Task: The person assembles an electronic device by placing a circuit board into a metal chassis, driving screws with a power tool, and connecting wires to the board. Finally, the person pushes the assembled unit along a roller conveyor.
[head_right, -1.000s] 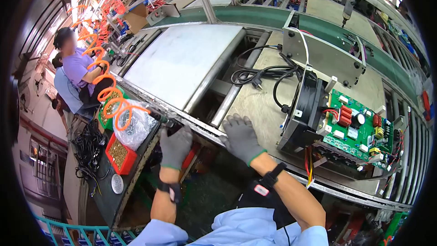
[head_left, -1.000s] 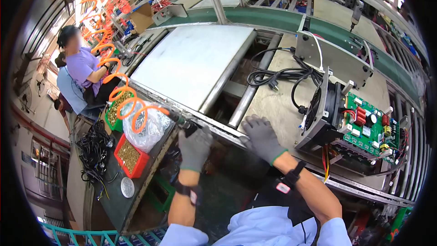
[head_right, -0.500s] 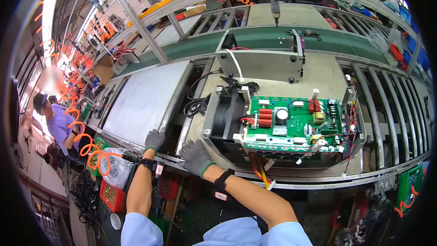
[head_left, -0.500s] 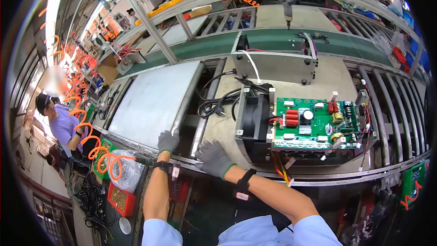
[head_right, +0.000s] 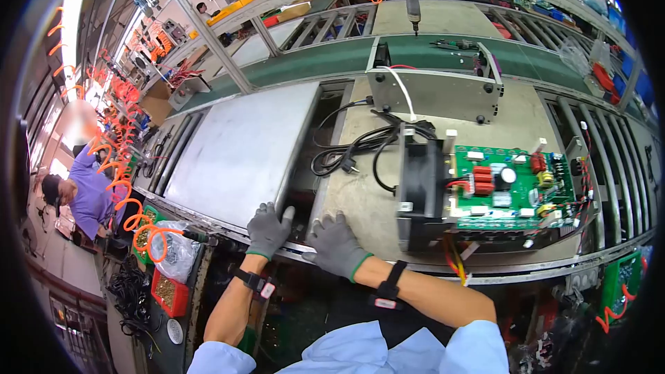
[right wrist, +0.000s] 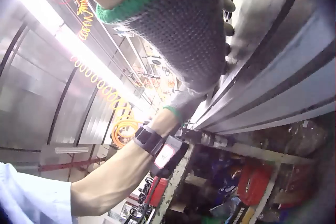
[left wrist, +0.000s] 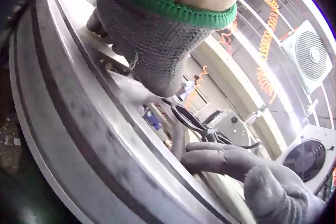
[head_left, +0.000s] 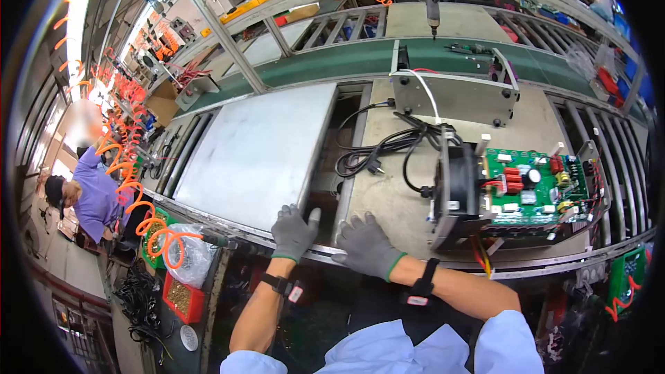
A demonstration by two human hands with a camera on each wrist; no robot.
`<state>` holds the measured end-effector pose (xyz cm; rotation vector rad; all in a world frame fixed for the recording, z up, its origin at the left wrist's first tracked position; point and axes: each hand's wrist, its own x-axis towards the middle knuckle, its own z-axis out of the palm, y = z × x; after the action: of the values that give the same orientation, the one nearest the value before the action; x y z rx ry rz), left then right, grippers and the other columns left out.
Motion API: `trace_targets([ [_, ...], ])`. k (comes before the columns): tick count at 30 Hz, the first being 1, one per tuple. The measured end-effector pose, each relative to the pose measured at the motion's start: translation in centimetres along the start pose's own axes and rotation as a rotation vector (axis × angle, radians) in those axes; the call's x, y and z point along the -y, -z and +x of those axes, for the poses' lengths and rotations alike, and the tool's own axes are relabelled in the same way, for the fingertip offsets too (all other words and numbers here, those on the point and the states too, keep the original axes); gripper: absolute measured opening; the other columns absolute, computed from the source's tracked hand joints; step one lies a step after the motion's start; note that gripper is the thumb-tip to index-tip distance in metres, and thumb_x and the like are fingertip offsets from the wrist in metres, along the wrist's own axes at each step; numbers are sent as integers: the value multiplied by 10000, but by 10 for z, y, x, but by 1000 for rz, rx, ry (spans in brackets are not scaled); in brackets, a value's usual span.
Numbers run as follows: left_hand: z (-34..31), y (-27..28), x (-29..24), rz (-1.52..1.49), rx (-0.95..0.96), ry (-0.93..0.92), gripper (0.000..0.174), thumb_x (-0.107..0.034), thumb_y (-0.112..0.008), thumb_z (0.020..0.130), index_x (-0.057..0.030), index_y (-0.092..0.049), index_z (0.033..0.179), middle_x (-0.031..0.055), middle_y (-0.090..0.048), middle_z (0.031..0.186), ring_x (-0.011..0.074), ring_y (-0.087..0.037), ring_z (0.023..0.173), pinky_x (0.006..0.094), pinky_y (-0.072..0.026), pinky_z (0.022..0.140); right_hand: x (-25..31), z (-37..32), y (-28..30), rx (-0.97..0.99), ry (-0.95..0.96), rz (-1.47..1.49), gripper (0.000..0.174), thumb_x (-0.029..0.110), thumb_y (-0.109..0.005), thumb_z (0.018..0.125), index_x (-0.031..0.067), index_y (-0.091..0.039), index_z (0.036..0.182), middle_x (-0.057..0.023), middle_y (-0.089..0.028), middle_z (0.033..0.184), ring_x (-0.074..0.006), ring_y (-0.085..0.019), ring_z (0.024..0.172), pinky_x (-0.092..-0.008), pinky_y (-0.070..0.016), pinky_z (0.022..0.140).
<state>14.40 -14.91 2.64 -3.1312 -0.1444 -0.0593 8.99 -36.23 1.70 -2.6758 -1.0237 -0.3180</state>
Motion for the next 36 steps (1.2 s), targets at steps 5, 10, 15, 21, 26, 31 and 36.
trace_targets([
  [5,-49,3,-83,5,35,-180,865,-656,-525,940,104,-533,1353,311,-559,1391,422,-585,1268,482,-526,989,-39,-83,48,40,-7,-69,495,506,-639,904,85,-683,1160,-150,-634,1293,-337,-583,1156,-602,-414,1047],
  [10,-91,-2,-151,-144,-76,-439,849,-656,-593,904,102,-582,1284,338,-603,1312,440,-644,1181,496,-574,888,-64,-155,101,214,-117,-178,503,509,-631,907,67,-704,1135,-152,-623,1290,-335,-583,1173,-614,-409,1056],
  [15,-119,6,-213,-406,-101,-747,658,-539,-702,861,47,-634,1155,255,-682,1132,373,-708,985,457,-596,759,-103,-178,169,708,-539,-175,510,518,-621,913,55,-728,1099,-198,-670,1230,-362,-666,1086,-540,-487,1004],
  [21,-125,12,-231,-751,70,-1027,530,-349,-769,834,-10,-615,1211,240,-626,1247,376,-639,1114,458,-538,933,-354,-189,247,-23,-811,-467,389,390,-654,895,49,-688,1079,-206,-699,1033,-396,-694,926,-495,-559,824],
  [26,-93,15,-172,-361,-34,-717,650,-424,-778,774,-18,-607,1252,295,-543,1342,478,-502,1283,638,-403,1048,-514,-229,307,9,-1190,-740,695,525,-652,882,27,-538,1352,-218,-642,1279,-382,-653,1156,-484,-535,964],
  [31,-93,14,-180,-334,231,-790,747,-497,-690,862,-68,-528,1451,310,-427,1523,503,-370,1432,655,-292,1146,-583,-272,312,58,-1463,-557,575,495,-666,881,58,-644,1256,-205,-672,1276,-383,-635,1199,-488,-495,996],
  [36,-101,0,-224,-492,278,-899,759,-535,-710,840,-84,-541,1428,281,-460,1480,487,-402,1402,643,-319,1131,-608,-321,308,-102,-1451,-602,515,458,-665,892,67,-657,1226,-243,-695,1188,-413,-658,1137,-479,-511,971],
])
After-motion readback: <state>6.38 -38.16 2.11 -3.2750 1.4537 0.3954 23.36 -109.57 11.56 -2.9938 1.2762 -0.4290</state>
